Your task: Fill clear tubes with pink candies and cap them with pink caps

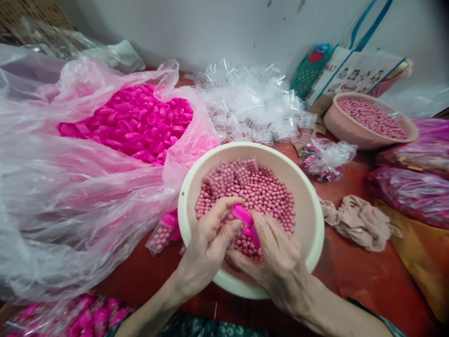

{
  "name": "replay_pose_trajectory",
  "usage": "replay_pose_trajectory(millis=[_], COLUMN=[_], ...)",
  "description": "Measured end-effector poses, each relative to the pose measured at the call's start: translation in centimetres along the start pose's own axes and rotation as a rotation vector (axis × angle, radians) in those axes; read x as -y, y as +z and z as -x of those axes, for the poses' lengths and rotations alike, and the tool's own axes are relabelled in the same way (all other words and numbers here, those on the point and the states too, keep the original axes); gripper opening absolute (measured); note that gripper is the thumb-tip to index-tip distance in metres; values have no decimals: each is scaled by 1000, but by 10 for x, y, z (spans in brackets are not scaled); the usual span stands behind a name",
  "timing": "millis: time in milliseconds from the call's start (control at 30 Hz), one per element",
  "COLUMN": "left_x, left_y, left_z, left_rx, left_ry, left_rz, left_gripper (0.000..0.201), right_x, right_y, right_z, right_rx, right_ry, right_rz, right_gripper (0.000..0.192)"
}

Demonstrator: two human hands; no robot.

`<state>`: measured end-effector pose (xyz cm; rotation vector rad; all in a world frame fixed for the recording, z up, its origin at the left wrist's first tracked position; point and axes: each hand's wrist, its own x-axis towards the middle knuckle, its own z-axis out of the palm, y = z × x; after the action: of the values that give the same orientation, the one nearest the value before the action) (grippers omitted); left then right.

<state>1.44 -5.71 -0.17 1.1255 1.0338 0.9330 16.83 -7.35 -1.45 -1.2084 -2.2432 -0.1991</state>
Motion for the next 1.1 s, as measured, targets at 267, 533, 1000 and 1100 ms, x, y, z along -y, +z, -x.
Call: replay_pose_trajectory(millis=[267, 533, 1000, 1100], left_x=[-2, 2, -2, -3], left_y=[2, 0, 2, 2], left_z=[1, 1, 0, 1], left_rx=[-19, -63, 89, 85], left_ry=[38, 64, -20, -11], left_rz=[88, 132, 237, 179], left_gripper=[25, 22, 36, 40], right_x=[-1, 6, -27, -30], right_y=[4, 8, -34, -35], right_z=[-7, -14, -31, -36], right_rx=[-14, -86, 93, 73], right_ry=[45, -98, 603, 435], right_rz=[-105, 123, -900, -726], right_gripper=[52, 46, 17, 14])
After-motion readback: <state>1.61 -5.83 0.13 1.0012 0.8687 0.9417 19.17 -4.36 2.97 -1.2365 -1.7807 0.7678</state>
